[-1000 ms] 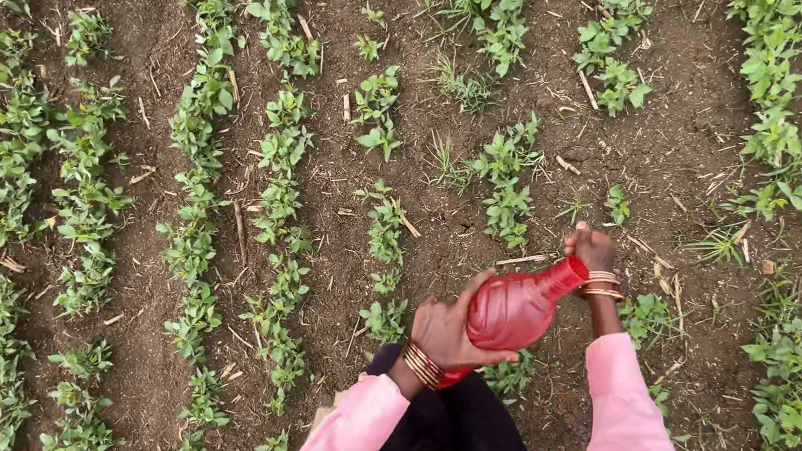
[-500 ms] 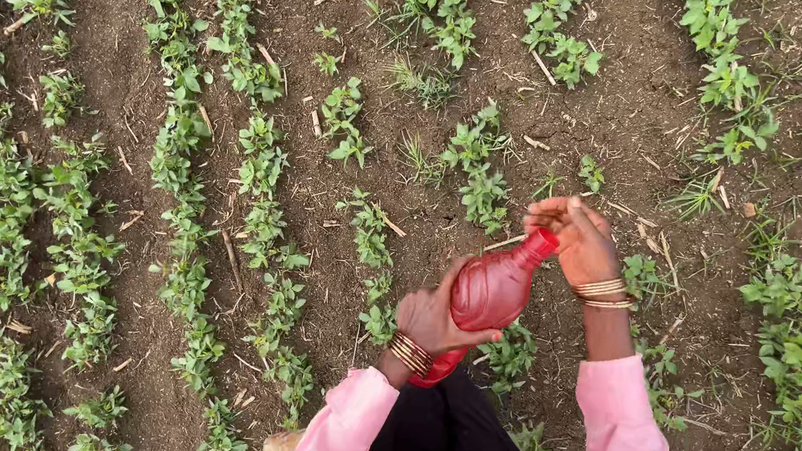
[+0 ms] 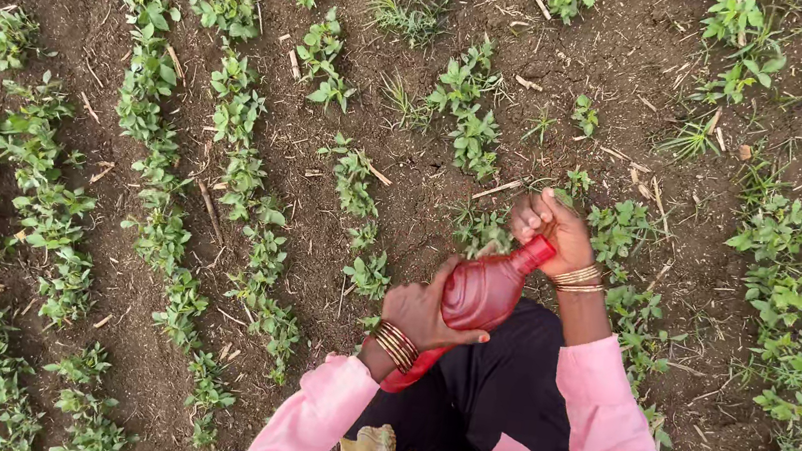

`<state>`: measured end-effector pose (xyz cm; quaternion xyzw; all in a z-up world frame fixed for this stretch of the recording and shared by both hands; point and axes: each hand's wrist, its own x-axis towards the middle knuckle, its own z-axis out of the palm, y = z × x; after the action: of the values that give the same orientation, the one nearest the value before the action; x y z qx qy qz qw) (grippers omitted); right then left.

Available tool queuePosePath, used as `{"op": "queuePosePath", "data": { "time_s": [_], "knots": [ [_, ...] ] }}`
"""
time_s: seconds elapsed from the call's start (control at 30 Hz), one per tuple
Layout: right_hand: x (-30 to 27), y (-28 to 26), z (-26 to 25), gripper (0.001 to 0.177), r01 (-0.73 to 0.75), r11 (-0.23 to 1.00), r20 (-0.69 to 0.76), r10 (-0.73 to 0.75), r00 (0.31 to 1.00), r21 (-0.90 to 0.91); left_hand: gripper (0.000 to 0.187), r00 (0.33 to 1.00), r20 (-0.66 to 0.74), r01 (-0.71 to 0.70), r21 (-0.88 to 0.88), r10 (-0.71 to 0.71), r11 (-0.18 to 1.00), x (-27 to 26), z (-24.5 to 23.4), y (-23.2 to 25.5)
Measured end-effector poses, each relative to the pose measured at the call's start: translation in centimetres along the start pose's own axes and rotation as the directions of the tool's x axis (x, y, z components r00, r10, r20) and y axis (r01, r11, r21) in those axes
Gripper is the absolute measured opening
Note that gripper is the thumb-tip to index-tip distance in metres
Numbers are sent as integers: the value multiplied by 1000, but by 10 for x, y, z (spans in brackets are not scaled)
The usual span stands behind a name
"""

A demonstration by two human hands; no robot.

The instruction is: The person sows seeds by hand into rows of soil in a field while carrying a red plastic bottle.

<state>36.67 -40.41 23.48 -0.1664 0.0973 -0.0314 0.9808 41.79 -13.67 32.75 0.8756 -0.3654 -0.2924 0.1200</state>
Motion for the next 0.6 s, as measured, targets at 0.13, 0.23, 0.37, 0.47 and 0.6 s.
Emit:
{"op": "queuePosePath", "data": {
  "time_s": [0.13, 0.23, 0.37, 0.47, 0.6],
  "knots": [
    [-8, -17, -21, 42, 10, 998, -40, -8, 999, 57, 135, 998, 61, -9, 38, 6, 999, 21, -1, 20],
    [4, -50, -36, 39, 61, 996, -29, -59, 998, 60, 135, 994, 105, 15, 54, -20, 998, 51, -4, 40],
    [23, -106, -46, 43, 113, 993, -28, -113, 993, 18, 137, 986, 164, 16, 65, -26, 998, 112, -16, 70],
    [42, -158, -62, 40, 125, 989, -52, -121, 991, 77, 137, 977, 211, -1, 75, -15, 997, 160, -21, 99],
    [70, -230, -78, 44, 156, 985, -107, -148, 983, 72, 135, 994, 51, -100, 107, 95, 989, 233, -36, 140]
  ]
}}
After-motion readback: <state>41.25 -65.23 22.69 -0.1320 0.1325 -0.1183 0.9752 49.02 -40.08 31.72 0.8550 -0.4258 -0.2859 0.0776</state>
